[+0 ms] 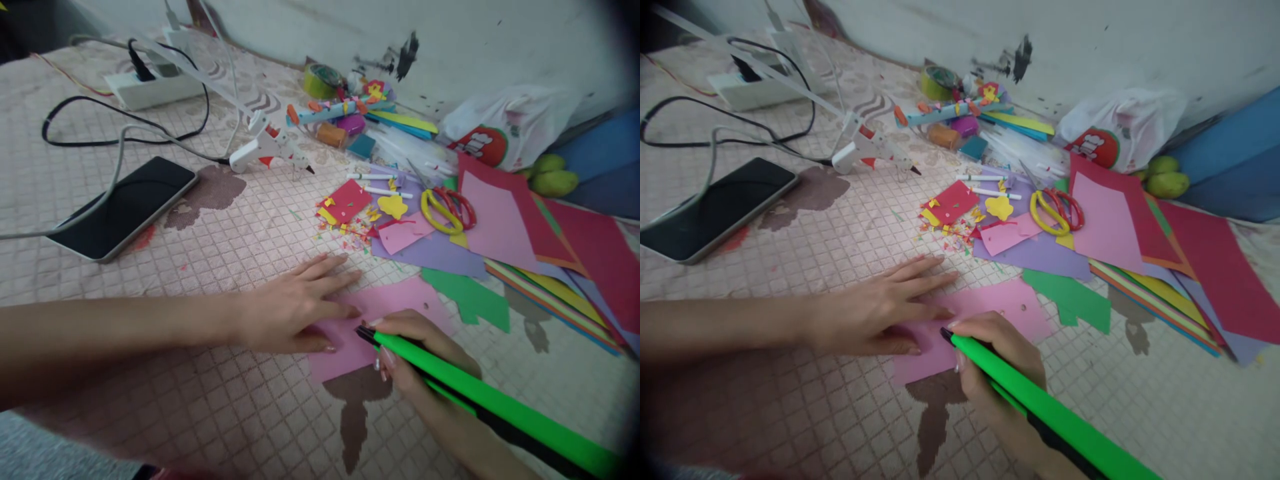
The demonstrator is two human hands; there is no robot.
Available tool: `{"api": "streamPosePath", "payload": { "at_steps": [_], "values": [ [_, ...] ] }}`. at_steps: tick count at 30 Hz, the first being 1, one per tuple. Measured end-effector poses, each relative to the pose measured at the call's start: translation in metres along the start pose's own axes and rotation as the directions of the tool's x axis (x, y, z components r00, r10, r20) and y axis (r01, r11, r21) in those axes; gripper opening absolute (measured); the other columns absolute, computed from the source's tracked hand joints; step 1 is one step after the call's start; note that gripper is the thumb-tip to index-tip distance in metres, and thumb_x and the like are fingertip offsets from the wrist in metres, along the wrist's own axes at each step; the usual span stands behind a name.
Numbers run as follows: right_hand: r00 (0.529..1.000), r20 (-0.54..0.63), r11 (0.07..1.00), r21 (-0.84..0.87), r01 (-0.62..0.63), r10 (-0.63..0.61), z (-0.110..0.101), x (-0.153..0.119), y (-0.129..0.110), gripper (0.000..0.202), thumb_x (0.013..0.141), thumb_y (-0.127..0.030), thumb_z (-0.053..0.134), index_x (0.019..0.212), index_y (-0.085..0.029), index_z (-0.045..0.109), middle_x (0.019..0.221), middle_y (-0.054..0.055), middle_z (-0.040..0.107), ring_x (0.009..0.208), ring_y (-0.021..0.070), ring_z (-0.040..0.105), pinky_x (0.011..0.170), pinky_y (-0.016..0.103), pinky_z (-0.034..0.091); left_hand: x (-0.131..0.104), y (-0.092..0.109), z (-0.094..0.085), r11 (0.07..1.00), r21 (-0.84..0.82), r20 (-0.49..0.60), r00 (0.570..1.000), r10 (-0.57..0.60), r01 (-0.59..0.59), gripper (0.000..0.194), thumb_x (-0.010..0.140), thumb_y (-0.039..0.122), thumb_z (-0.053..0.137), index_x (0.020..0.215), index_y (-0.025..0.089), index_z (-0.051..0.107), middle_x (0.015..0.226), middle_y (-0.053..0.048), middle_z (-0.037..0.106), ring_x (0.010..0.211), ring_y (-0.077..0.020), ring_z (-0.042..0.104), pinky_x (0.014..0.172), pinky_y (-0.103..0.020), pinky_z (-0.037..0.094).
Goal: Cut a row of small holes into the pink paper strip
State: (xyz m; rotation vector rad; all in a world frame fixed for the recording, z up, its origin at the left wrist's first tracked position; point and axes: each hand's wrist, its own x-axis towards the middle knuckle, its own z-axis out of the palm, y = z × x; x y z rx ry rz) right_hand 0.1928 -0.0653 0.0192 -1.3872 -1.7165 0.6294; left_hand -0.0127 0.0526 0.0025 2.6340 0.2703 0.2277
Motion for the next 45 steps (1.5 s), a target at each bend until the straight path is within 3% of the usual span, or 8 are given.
{"api": "streamPosePath", "payload": {
  "at_steps": [13, 31, 39, 45],
  "values": [
    [0.995, -0.012, 0.994, -0.063, 0.094, -0.095, 0.010, 0.005, 0.000, 0.020, 0.082, -0.007, 0.054, 0.093, -0.019, 0.064, 0.078, 0.001, 0.066, 0.066, 0.0100, 0.065, 0.056, 0.021, 0.053, -0.001, 0.005, 0.008, 0.998, 0.039, -0.023, 0.999, -0.043, 0.044, 0.052, 0.090, 0.048, 0.057, 0.134, 0.021, 0.054, 0.156, -0.016, 0.028, 0.144, -0.0403, 0.022, 0.115, -0.061, 0.022],
    [0.998, 0.002, 0.994, -0.086, 0.066, -0.067, 0.010, 0.004, 0.000, 0.019, 0.083, -0.009, 0.054, 0.094, -0.021, 0.064, 0.081, 0.001, 0.068, 0.064, 0.0113, 0.064, 0.058, 0.025, 0.054, -0.001, 0.004, 0.008, 0.999, 0.015, -0.042, 0.999, -0.034, 0.035, 0.053, 0.089, 0.046, 0.059, 0.134, 0.020, 0.053, 0.156, -0.015, 0.028, 0.144, -0.0398, 0.023, 0.115, -0.060, 0.022],
    [0.998, 0.022, 0.996, -0.064, 0.063, -0.061, 0.011, 0.003, 0.002, 0.019, 0.084, -0.008, 0.055, 0.095, -0.020, 0.064, 0.085, 0.002, 0.068, 0.077, 0.0118, 0.066, 0.070, 0.024, 0.055, -0.001, 0.004, 0.008, 0.999, 0.026, -0.036, 0.999, -0.039, 0.040, 0.054, 0.089, 0.046, 0.059, 0.136, 0.021, 0.051, 0.156, -0.014, 0.028, 0.145, -0.0389, 0.022, 0.116, -0.060, 0.021],
    [0.997, 0.048, 0.996, -0.062, 0.060, -0.057, 0.011, 0.002, 0.003, 0.020, 0.084, -0.008, 0.054, 0.096, -0.021, 0.064, 0.088, 0.003, 0.068, 0.080, 0.0136, 0.066, 0.071, 0.027, 0.056, 0.000, 0.005, 0.008, 0.999, 0.037, -0.034, 0.999, -0.039, 0.040, 0.055, 0.089, 0.045, 0.060, 0.137, 0.020, 0.051, 0.156, -0.015, 0.028, 0.145, -0.0389, 0.022, 0.115, -0.060, 0.021]
  ]
}}
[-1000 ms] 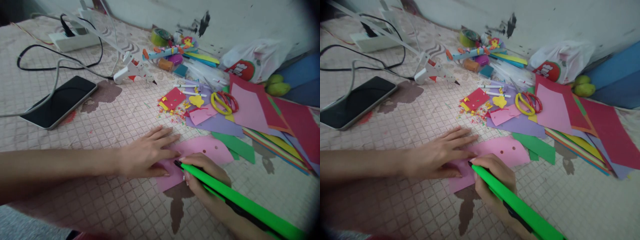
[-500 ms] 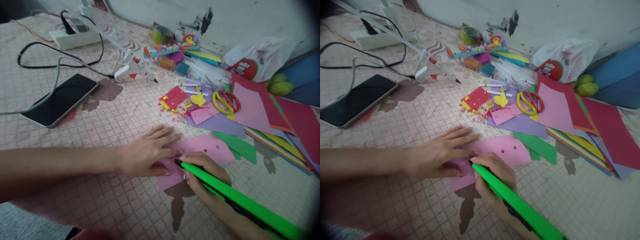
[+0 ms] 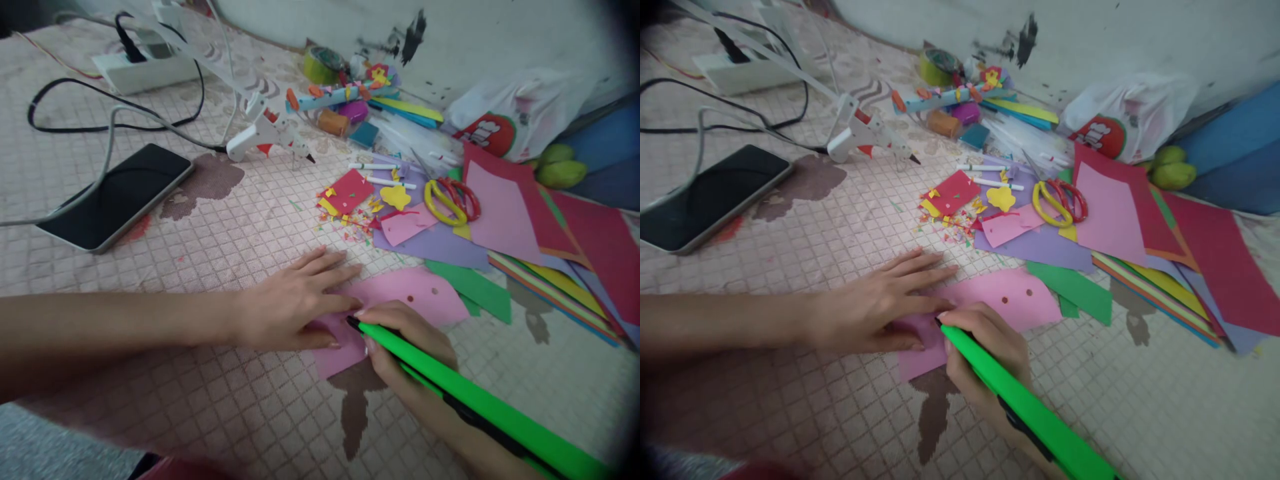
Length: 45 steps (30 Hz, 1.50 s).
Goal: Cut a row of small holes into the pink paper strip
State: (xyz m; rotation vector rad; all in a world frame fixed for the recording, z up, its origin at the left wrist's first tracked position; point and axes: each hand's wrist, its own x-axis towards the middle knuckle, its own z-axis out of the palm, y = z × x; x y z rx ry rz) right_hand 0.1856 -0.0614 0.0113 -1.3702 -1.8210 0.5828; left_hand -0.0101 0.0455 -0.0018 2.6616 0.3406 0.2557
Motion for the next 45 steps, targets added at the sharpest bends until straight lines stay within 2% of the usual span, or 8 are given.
{"api": "streamPosePath", "payload": {
  "at_steps": [6, 10, 16, 20, 31, 41, 43, 45],
  "values": [
    [0.998, -0.064, 1.000, 0.018, -0.007, 0.008, -0.003, 0.001, -0.002, 0.021, 0.082, -0.008, 0.055, 0.096, -0.021, 0.064, 0.082, 0.001, 0.067, 0.067, 0.0125, 0.065, 0.058, 0.026, 0.055, -0.001, 0.000, 0.000, 1.000, -0.002, -0.003, 1.000, 0.007, -0.007, 0.052, 0.089, 0.046, 0.058, 0.134, 0.020, 0.054, 0.156, -0.015, 0.028, 0.144, -0.0399, 0.022, 0.115, -0.060, 0.022],
    [0.999, -0.048, 1.000, -0.016, -0.002, 0.001, -0.002, 0.002, -0.004, 0.019, 0.083, -0.010, 0.054, 0.093, -0.022, 0.065, 0.080, 0.000, 0.067, 0.062, 0.0117, 0.063, 0.057, 0.025, 0.054, -0.002, 0.000, 0.000, 1.000, -0.011, -0.015, 1.000, 0.006, -0.006, 0.052, 0.089, 0.046, 0.060, 0.133, 0.020, 0.054, 0.156, -0.014, 0.029, 0.144, -0.0395, 0.023, 0.116, -0.060, 0.021],
    [0.999, -0.051, 1.000, -0.017, 0.004, -0.005, -0.001, 0.001, -0.003, 0.019, 0.083, -0.008, 0.055, 0.094, -0.021, 0.064, 0.082, 0.001, 0.068, 0.071, 0.0119, 0.065, 0.065, 0.024, 0.055, -0.002, 0.000, 0.001, 0.999, -0.052, -0.052, 0.999, 0.015, -0.018, 0.050, 0.087, 0.044, 0.063, 0.130, 0.019, 0.057, 0.155, -0.015, 0.031, 0.143, -0.0413, 0.025, 0.115, -0.062, 0.021],
    [0.999, -0.036, 1.000, -0.011, -0.002, 0.002, -0.002, 0.000, -0.003, 0.019, 0.084, -0.008, 0.055, 0.095, -0.021, 0.063, 0.085, 0.001, 0.068, 0.077, 0.0119, 0.066, 0.069, 0.024, 0.055, -0.002, 0.000, 0.000, 0.999, -0.030, -0.029, 1.000, 0.011, -0.012, 0.051, 0.088, 0.044, 0.061, 0.132, 0.020, 0.055, 0.155, -0.015, 0.029, 0.144, -0.0404, 0.024, 0.116, -0.061, 0.021],
    [1.000, -0.024, 1.000, 0.003, -0.018, 0.018, -0.002, 0.000, -0.004, 0.020, 0.084, -0.010, 0.055, 0.096, -0.022, 0.064, 0.085, 0.002, 0.069, 0.077, 0.0154, 0.068, 0.067, 0.029, 0.057, -0.001, 0.000, 0.000, 0.998, -0.055, -0.041, 0.999, 0.010, -0.013, 0.052, 0.087, 0.043, 0.063, 0.132, 0.019, 0.056, 0.155, -0.015, 0.031, 0.143, -0.0412, 0.025, 0.115, -0.062, 0.021],
    [0.977, -0.182, 0.987, 0.133, -0.085, 0.108, -0.017, -0.014, 0.007, 0.023, 0.084, -0.012, 0.057, 0.101, -0.024, 0.066, 0.091, 0.001, 0.065, 0.057, 0.0100, 0.062, 0.060, 0.031, 0.055, -0.004, 0.003, -0.003, 0.999, 0.025, 0.004, 0.999, 0.037, -0.037, 0.054, 0.091, 0.047, 0.056, 0.137, 0.019, 0.051, 0.155, -0.014, 0.031, 0.146, -0.0385, 0.020, 0.116, -0.061, 0.019],
    [0.958, -0.259, 0.980, 0.186, -0.074, 0.121, -0.021, -0.015, 0.011, 0.021, 0.084, -0.014, 0.059, 0.100, -0.024, 0.067, 0.094, 0.002, 0.065, 0.056, 0.0104, 0.061, 0.054, 0.030, 0.052, -0.004, 0.002, -0.005, 0.999, 0.001, -0.013, 0.999, 0.046, -0.046, 0.059, 0.092, 0.049, 0.055, 0.141, 0.018, 0.045, 0.153, -0.015, 0.035, 0.145, -0.0363, 0.024, 0.117, -0.060, 0.020],
    [0.922, -0.363, 0.971, 0.234, -0.047, 0.132, -0.027, -0.011, 0.014, 0.018, 0.083, -0.015, 0.060, 0.097, -0.024, 0.068, 0.093, 0.002, 0.064, 0.054, 0.0104, 0.059, 0.048, 0.029, 0.049, -0.002, 0.000, -0.008, 0.998, -0.052, -0.056, 0.998, 0.028, -0.031, 0.060, 0.092, 0.049, 0.055, 0.141, 0.015, 0.043, 0.149, -0.015, 0.042, 0.141, -0.0322, 0.034, 0.116, -0.054, 0.026]
  ]
}}
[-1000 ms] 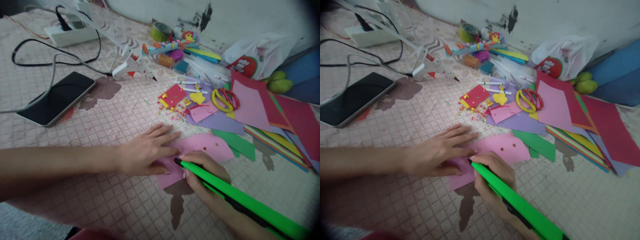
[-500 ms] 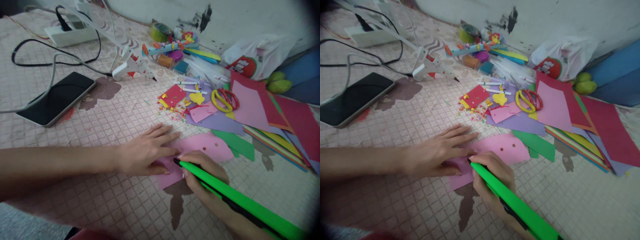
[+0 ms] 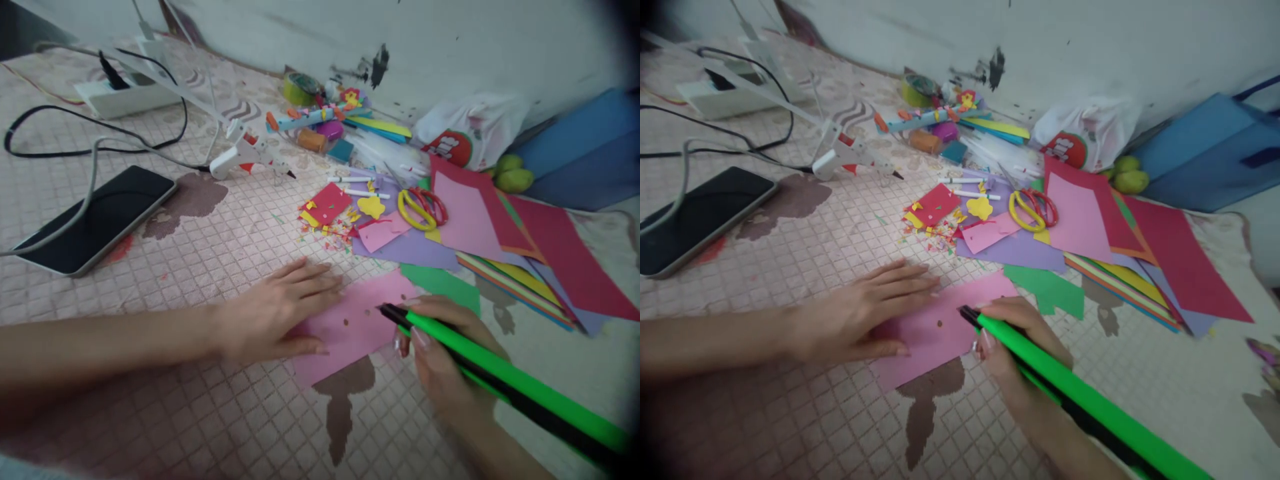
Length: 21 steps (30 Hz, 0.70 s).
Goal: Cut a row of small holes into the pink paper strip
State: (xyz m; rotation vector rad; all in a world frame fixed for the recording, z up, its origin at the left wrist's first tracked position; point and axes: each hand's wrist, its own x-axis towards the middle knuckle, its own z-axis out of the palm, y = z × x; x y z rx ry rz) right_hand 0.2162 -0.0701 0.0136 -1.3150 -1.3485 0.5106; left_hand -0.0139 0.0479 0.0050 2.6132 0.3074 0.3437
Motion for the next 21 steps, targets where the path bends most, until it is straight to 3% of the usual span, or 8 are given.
{"api": "streamPosePath", "payload": {
  "at_steps": [3, 6, 9, 11, 13, 17, 21],
  "values": [
    [0.991, -0.132, 0.997, 0.082, -0.007, 0.018, -0.006, 0.012, -0.002, 0.015, 0.083, -0.016, 0.062, 0.095, -0.023, 0.069, 0.088, 0.002, 0.063, 0.051, 0.0107, 0.058, 0.044, 0.029, 0.046, 0.011, -0.002, -0.005, 0.995, -0.092, -0.085, 0.995, -0.043, 0.035, 0.044, 0.096, 0.038, 0.051, 0.132, 0.013, 0.051, 0.136, -0.014, 0.055, 0.125, -0.0249, 0.051, 0.107, -0.042, 0.042],
    [0.978, -0.190, 0.982, 0.184, -0.047, 0.082, -0.012, 0.021, -0.006, 0.016, 0.083, -0.015, 0.062, 0.095, -0.023, 0.069, 0.082, 0.001, 0.062, 0.052, 0.0113, 0.058, 0.042, 0.027, 0.045, 0.032, 0.000, -0.007, 0.986, -0.088, -0.021, 0.989, -0.145, 0.143, 0.027, 0.093, 0.024, 0.052, 0.118, 0.015, 0.059, 0.119, -0.010, 0.061, 0.109, -0.0206, 0.058, 0.094, -0.034, 0.049],
    [0.973, -0.200, 0.976, 0.207, -0.072, 0.114, -0.017, 0.023, -0.007, 0.016, 0.082, -0.015, 0.062, 0.094, -0.022, 0.069, 0.078, 0.000, 0.062, 0.053, 0.0114, 0.058, 0.043, 0.026, 0.045, 0.061, 0.005, -0.004, 0.974, -0.033, 0.039, 0.974, -0.224, 0.226, 0.024, 0.089, 0.033, 0.059, 0.105, 0.015, 0.063, 0.108, -0.009, 0.061, 0.095, -0.0219, 0.061, 0.078, -0.033, 0.052],
    [0.975, -0.192, 0.976, 0.206, -0.072, 0.113, -0.019, 0.022, -0.005, 0.016, 0.082, -0.015, 0.062, 0.096, -0.022, 0.068, 0.074, -0.001, 0.062, 0.053, 0.0115, 0.058, 0.044, 0.026, 0.045, 0.077, 0.010, -0.001, 0.956, 0.011, 0.056, 0.954, -0.295, 0.295, 0.032, 0.086, 0.042, 0.063, 0.100, 0.012, 0.061, 0.107, -0.012, 0.060, 0.088, -0.0244, 0.062, 0.069, -0.034, 0.052],
    [0.976, -0.192, 0.977, 0.205, -0.061, 0.101, -0.022, 0.021, -0.003, 0.016, 0.083, -0.016, 0.062, 0.096, -0.022, 0.068, 0.071, -0.002, 0.062, 0.052, 0.0113, 0.057, 0.045, 0.026, 0.045, 0.089, 0.015, 0.002, 0.937, 0.049, 0.064, 0.935, -0.349, 0.347, 0.035, 0.081, 0.041, 0.068, 0.097, 0.011, 0.059, 0.105, -0.014, 0.060, 0.085, -0.0262, 0.062, 0.067, -0.035, 0.051],
    [0.977, -0.189, 0.979, 0.195, -0.066, 0.103, -0.025, 0.020, -0.001, 0.015, 0.083, -0.017, 0.063, 0.097, -0.022, 0.067, 0.070, -0.002, 0.062, 0.052, 0.0112, 0.056, 0.046, 0.026, 0.044, 0.094, 0.019, 0.005, 0.913, 0.049, 0.074, 0.910, -0.407, 0.404, 0.025, 0.080, 0.035, 0.068, 0.090, 0.014, 0.057, 0.099, -0.010, 0.062, 0.083, -0.0244, 0.062, 0.064, -0.032, 0.047],
    [0.977, -0.185, 0.978, 0.197, -0.071, 0.108, -0.025, 0.019, 0.000, 0.016, 0.083, -0.019, 0.063, 0.098, -0.022, 0.067, 0.073, -0.001, 0.063, 0.054, 0.0114, 0.057, 0.046, 0.026, 0.045, 0.085, 0.018, 0.001, 0.885, -0.038, 0.051, 0.885, -0.462, 0.464, 0.020, 0.080, 0.030, 0.065, 0.092, 0.018, 0.055, 0.089, -0.004, 0.064, 0.075, -0.0193, 0.062, 0.058, -0.026, 0.042]
  ]
}}
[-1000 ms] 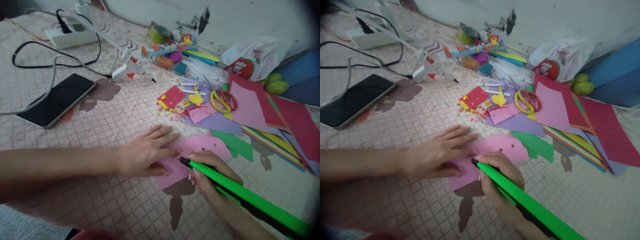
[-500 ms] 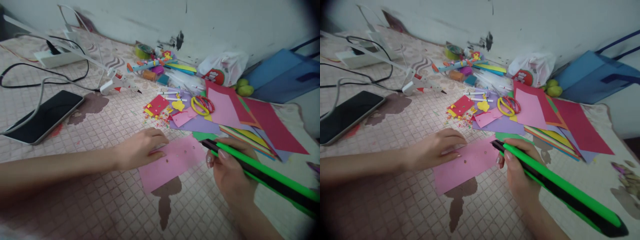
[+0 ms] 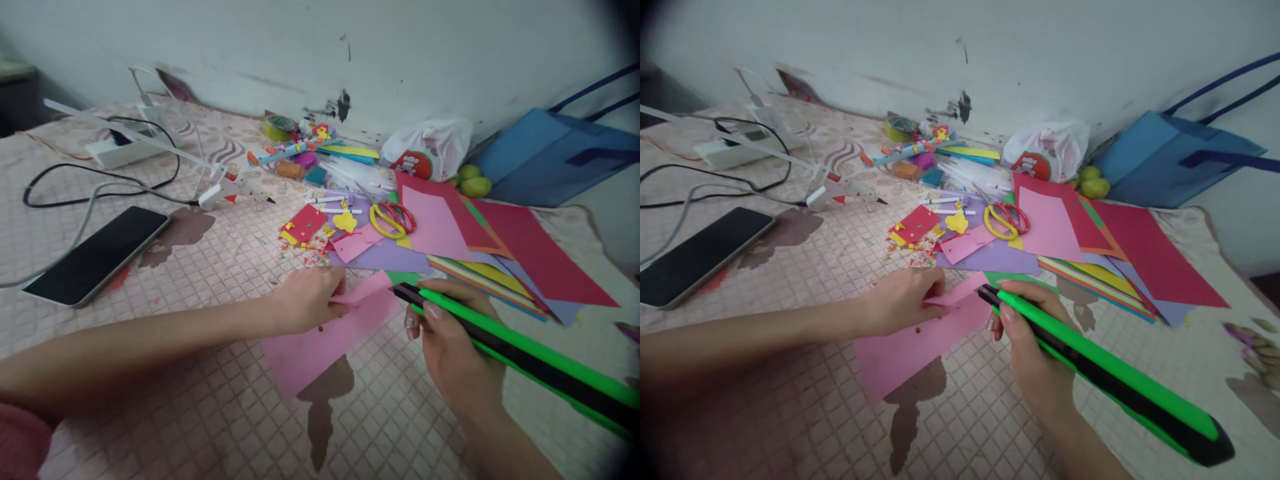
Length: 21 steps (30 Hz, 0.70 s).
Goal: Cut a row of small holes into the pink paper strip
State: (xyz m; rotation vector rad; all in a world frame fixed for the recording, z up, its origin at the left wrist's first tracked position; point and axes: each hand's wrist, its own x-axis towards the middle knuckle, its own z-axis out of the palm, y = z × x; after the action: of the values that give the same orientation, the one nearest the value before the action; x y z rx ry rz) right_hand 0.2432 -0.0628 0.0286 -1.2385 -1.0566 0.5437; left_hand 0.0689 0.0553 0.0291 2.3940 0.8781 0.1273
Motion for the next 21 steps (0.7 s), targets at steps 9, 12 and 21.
{"api": "streamPosePath", "payload": {
  "at_steps": [9, 12, 21],
  "values": [
    [0.997, 0.075, 0.996, -0.084, -0.027, 0.034, 0.005, -0.009, 0.008, 0.016, 0.086, -0.020, 0.060, 0.101, -0.022, 0.067, 0.066, -0.002, 0.060, 0.054, 0.0125, 0.058, 0.045, 0.025, 0.047, -0.058, -0.029, -0.012, 0.960, -0.261, -0.158, 0.977, -0.145, 0.100, 0.042, 0.092, 0.025, 0.047, 0.132, 0.026, 0.034, 0.096, -0.004, 0.068, 0.069, -0.0155, 0.062, 0.061, -0.027, 0.045],
    [0.980, 0.171, 0.991, -0.107, -0.082, 0.100, 0.009, -0.014, 0.009, 0.016, 0.087, -0.021, 0.060, 0.102, -0.024, 0.065, 0.076, -0.001, 0.062, 0.055, 0.0107, 0.058, 0.047, 0.024, 0.048, -0.071, -0.038, -0.005, 0.901, -0.417, -0.144, 0.970, -0.195, 0.119, 0.051, 0.095, 0.031, 0.045, 0.141, 0.028, 0.025, 0.109, -0.007, 0.066, 0.063, -0.0127, 0.060, 0.056, -0.025, 0.045],
    [0.830, 0.421, 0.911, -0.342, -0.230, 0.367, 0.019, -0.017, 0.005, 0.013, 0.090, -0.027, 0.057, 0.101, -0.026, 0.063, 0.064, -0.004, 0.060, 0.055, 0.0094, 0.057, 0.050, 0.020, 0.047, -0.096, -0.046, -0.005, 0.976, -0.215, -0.121, 0.990, -0.075, 0.047, 0.053, 0.095, 0.034, 0.050, 0.145, 0.032, 0.032, 0.114, -0.007, 0.060, 0.070, -0.0125, 0.060, 0.061, -0.026, 0.052]
  ]
}}
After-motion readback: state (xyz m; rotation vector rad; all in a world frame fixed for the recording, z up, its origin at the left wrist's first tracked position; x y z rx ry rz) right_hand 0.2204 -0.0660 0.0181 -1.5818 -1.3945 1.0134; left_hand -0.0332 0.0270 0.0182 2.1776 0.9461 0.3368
